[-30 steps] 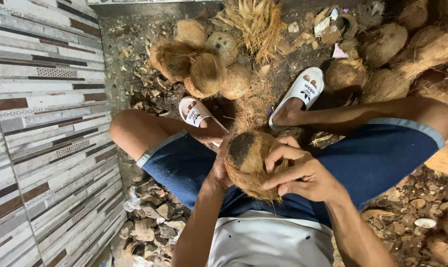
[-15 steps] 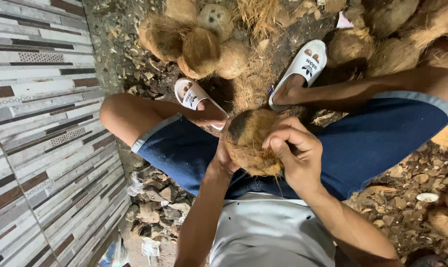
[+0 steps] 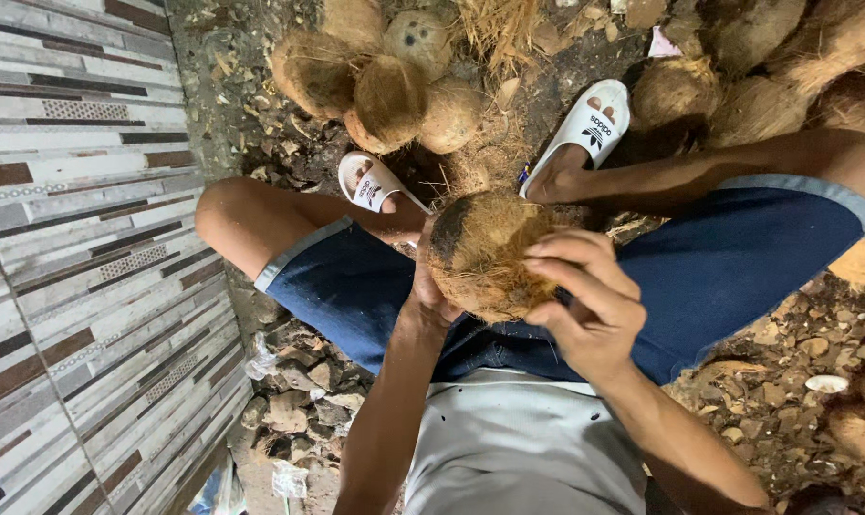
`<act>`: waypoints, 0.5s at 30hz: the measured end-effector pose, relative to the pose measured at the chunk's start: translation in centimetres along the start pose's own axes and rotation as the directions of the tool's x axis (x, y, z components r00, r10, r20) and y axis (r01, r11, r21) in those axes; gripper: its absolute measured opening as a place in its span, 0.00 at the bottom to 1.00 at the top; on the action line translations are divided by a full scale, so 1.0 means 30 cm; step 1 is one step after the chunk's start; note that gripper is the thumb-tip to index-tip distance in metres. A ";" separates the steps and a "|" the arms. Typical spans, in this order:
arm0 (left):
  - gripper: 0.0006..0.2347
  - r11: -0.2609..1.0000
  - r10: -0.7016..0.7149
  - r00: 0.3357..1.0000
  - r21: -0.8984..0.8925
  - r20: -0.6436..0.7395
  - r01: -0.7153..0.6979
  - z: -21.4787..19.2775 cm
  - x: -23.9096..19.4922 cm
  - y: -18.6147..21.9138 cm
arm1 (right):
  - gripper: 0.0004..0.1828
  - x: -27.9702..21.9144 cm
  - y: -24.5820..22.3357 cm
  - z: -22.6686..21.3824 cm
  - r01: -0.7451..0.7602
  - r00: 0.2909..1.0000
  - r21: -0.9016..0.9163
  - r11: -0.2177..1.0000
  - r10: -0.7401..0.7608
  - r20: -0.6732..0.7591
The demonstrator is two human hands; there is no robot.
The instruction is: The person sits cross-legged on a tiled floor and manually removes the fibrous husk from several coconuts. They pull away the fibers by hand, rotating the coconuts to access different sides, and place the removed husk material on the floor.
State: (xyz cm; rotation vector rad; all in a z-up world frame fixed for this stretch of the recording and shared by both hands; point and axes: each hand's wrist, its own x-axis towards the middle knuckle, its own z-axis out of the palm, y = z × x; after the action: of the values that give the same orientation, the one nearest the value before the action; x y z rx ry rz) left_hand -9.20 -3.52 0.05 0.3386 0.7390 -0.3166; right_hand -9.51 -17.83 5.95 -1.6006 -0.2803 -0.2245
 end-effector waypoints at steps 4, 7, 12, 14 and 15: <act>0.32 1.000 0.006 1.000 0.010 -0.014 -0.005 0.018 -0.009 0.004 | 0.23 0.001 -0.002 0.035 0.088 0.996 -0.027 0.996 -0.088 -0.020; 0.32 1.000 0.010 1.000 0.016 -0.024 -0.010 0.033 -0.017 0.004 | 0.16 -0.003 -0.014 0.051 0.094 0.993 -0.064 0.994 -0.098 -0.070; 0.33 0.999 0.021 0.999 0.025 -0.033 -0.021 0.061 -0.026 0.019 | 0.10 0.010 -0.032 0.079 0.074 0.988 -0.036 0.997 -0.078 -0.133; 0.33 0.999 0.025 0.999 0.030 -0.043 -0.023 0.068 -0.030 0.026 | 0.07 0.006 -0.034 0.082 0.079 0.986 -0.005 0.997 -0.079 -0.148; 0.33 0.999 0.026 0.999 0.028 -0.044 -0.025 0.072 -0.031 0.029 | 0.07 0.003 -0.028 0.080 0.079 0.986 -0.004 0.997 -0.078 -0.146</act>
State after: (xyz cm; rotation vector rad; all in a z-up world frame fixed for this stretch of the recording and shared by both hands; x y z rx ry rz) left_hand -8.23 -3.47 2.36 0.3822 0.7743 -0.2965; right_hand -9.75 -15.40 6.67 -1.5639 -0.2304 -0.4004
